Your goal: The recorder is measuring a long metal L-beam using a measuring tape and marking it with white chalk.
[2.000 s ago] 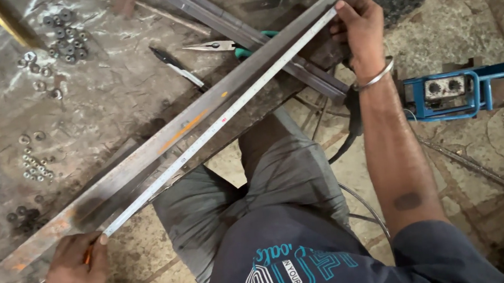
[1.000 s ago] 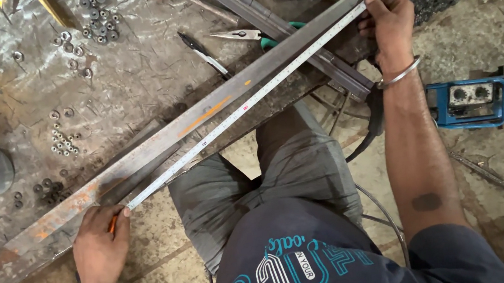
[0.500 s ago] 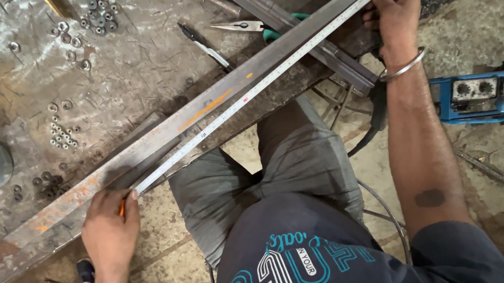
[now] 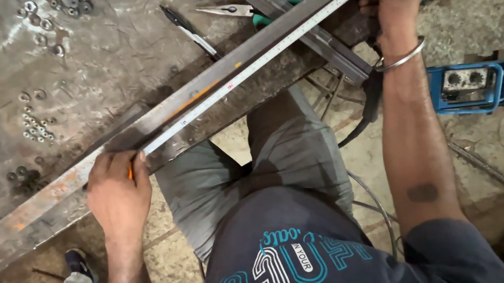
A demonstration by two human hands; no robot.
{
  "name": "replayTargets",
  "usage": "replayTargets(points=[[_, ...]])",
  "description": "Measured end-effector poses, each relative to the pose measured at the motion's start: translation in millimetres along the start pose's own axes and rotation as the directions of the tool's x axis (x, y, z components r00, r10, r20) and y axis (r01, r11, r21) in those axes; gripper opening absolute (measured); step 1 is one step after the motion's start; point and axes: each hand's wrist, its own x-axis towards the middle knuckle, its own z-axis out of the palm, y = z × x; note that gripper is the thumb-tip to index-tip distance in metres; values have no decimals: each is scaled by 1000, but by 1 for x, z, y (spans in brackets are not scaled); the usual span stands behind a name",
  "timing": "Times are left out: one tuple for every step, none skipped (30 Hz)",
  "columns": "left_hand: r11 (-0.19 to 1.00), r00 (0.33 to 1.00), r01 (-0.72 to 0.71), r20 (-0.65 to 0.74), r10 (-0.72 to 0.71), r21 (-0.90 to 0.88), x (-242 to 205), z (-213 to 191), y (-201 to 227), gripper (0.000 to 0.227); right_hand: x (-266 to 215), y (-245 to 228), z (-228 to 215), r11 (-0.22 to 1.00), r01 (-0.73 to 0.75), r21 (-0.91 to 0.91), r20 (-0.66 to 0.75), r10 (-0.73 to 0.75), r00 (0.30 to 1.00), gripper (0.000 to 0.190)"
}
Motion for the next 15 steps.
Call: replayTargets(points=[[1000,1000,-9,-7,9,4,3,2,3,14,-1,-1,0,999,33,31,38,-34,999,14],[1000,1000,-18,-13,18,9,5,4,6,14,-1,-2,1,996,63,65,75,-68,995,12],[1000,1000,-14,-10,14,9,7,7,9,14,-2,-4,2,996,60,63,77,-64,995,12],[1000,1000,-16,-8,16,13,9,10,12,14,-4,-7,4,998,31,53,42,-33,999,13],[1000,1000,-18,-7,19,16,11,13,15,14,-5,-9,5,999,1,44,7,-2,1000,14],[1000,1000,-14,-1,14,16,13,16,20,14,-6,-7,3,999,-5,41,10,5,1000,14],[1000,1000,-16,0,16,13,15,20,25,14,-6,-6,2,999,17,29,23,-18,1000,14],[1000,1000,-17,0,17,11,16,23,30,13,-6,-5,2,999,40,19,39,-40,998,15],[1000,1000,-10,4,9,12,17,25,31,13,-8,-8,3,999,34,17,45,-35,998,15],[1000,1000,-13,-2,13,14,18,28,32,13,-8,-12,5,1000,13,27,31,-14,999,14],[1000,1000,-16,-9,16,15,19,31,33,14,-8,-16,6,999,-8,36,18,7,1000,14],[1000,1000,-9,-9,9,17,19,32,34,14,-9,-17,6,999,-10,36,24,9,1000,14],[1000,1000,-9,-16,10,18,20,33,35,14,-10,-18,6,1000,-17,26,20,16,1000,14],[1000,1000,-9,-26,10,20,20,33,35,14,-10,-20,8,1000,-21,17,16,21,1000,14],[1000,1000,-3,-28,3,21,20,33,34,14,-9,-19,7,1000,-21,17,23,21,1000,14]])
